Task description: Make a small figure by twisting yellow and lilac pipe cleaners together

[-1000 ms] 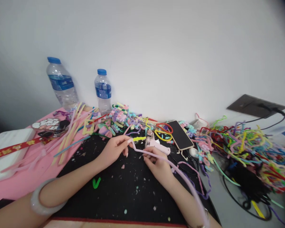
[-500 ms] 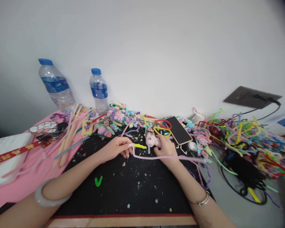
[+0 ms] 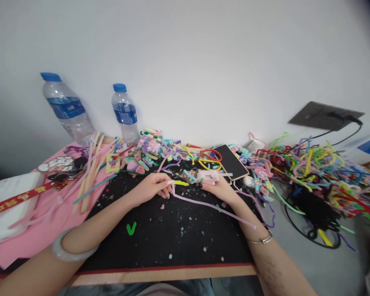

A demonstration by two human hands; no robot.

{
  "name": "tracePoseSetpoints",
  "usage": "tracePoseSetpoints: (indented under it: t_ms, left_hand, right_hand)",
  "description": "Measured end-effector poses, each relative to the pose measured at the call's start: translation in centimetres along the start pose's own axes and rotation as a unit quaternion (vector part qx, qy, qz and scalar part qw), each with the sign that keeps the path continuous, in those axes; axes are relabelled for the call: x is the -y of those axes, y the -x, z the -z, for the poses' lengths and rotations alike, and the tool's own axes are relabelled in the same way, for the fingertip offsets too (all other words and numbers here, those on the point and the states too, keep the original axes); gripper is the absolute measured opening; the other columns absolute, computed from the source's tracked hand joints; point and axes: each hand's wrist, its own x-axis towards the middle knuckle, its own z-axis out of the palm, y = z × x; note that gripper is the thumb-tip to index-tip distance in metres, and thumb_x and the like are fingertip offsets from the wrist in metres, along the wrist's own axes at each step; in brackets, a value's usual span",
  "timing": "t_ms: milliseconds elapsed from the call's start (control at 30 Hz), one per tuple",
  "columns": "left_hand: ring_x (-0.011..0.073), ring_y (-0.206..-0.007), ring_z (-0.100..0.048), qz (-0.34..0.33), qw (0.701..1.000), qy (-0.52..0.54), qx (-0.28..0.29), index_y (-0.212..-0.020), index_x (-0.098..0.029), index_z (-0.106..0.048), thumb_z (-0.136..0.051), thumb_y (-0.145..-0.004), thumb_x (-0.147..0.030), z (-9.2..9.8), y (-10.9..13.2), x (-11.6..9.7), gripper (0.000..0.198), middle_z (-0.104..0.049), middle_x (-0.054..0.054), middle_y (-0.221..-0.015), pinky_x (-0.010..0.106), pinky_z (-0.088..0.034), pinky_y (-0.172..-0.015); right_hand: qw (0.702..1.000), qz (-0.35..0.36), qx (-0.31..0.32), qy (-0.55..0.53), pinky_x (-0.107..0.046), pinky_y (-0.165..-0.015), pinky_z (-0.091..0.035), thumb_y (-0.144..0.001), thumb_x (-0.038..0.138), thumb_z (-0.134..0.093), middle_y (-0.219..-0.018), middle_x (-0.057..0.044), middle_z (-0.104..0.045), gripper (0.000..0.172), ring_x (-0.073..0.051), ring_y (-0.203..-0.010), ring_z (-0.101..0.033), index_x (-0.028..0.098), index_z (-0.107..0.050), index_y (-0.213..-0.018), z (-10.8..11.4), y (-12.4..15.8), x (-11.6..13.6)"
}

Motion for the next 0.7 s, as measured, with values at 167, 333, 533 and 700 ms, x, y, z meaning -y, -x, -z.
tracePoseSetpoints:
  t_ms: [167,333,533,700]
  left_hand:
    - [0.0122,-0.06,-0.061,-0.002,1.0,0.008,0.008,-0.074,-0.012,-0.061,-0.054,-0.081,-0.041,0.02,0.02,0.02,0.03,-0.064,0.004,-0.069,0.024,-0.051,-0.06]
    - [0.0125,-0.059,-0.061,0.004,1.0,0.011,0.01,-0.073,-0.013,-0.061,-0.055,-0.08,-0.041,-0.03,-0.01,-0.1,0.03,-0.064,0.004,-0.067,0.025,-0.051,-0.06]
    - [0.012,-0.058,-0.061,0.011,1.0,0.016,0.014,-0.073,-0.012,-0.06,-0.056,-0.081,-0.04,-0.05,-0.02,-0.28,0.029,-0.064,0.004,-0.066,0.023,-0.05,-0.059]
    - [0.0113,-0.058,-0.061,0.004,1.0,0.021,0.016,-0.073,-0.012,-0.06,-0.055,-0.082,-0.038,-0.04,0.14,-0.21,0.028,-0.065,0.004,-0.067,0.022,-0.05,-0.059]
  right_hand:
    - [1.0,-0.014,0.028,-0.003,-0.039,-0.082,-0.049,-0.065,0.025,-0.071,-0.095,-0.004,-0.07,0.032,-0.023,-0.088,-0.064,0.017,-0.068,-0.096,-0.32,0.25,0.23]
    - [0.999,0.003,0.039,0.018,-0.037,-0.082,-0.049,-0.067,0.021,-0.068,-0.095,-0.003,-0.071,0.029,-0.022,-0.087,-0.064,0.018,-0.068,-0.095,-0.77,0.43,0.57]
    - [0.996,0.026,0.061,0.067,-0.038,-0.083,-0.047,-0.07,0.022,-0.065,-0.097,-0.004,-0.07,0.028,-0.022,-0.088,-0.064,0.017,-0.067,-0.098,-0.89,0.38,0.61]
    - [0.992,0.044,0.072,0.09,-0.035,-0.081,-0.048,-0.072,0.022,-0.064,-0.096,-0.004,-0.07,0.026,-0.022,-0.087,-0.064,0.017,-0.067,-0.097,-0.91,0.31,0.82]
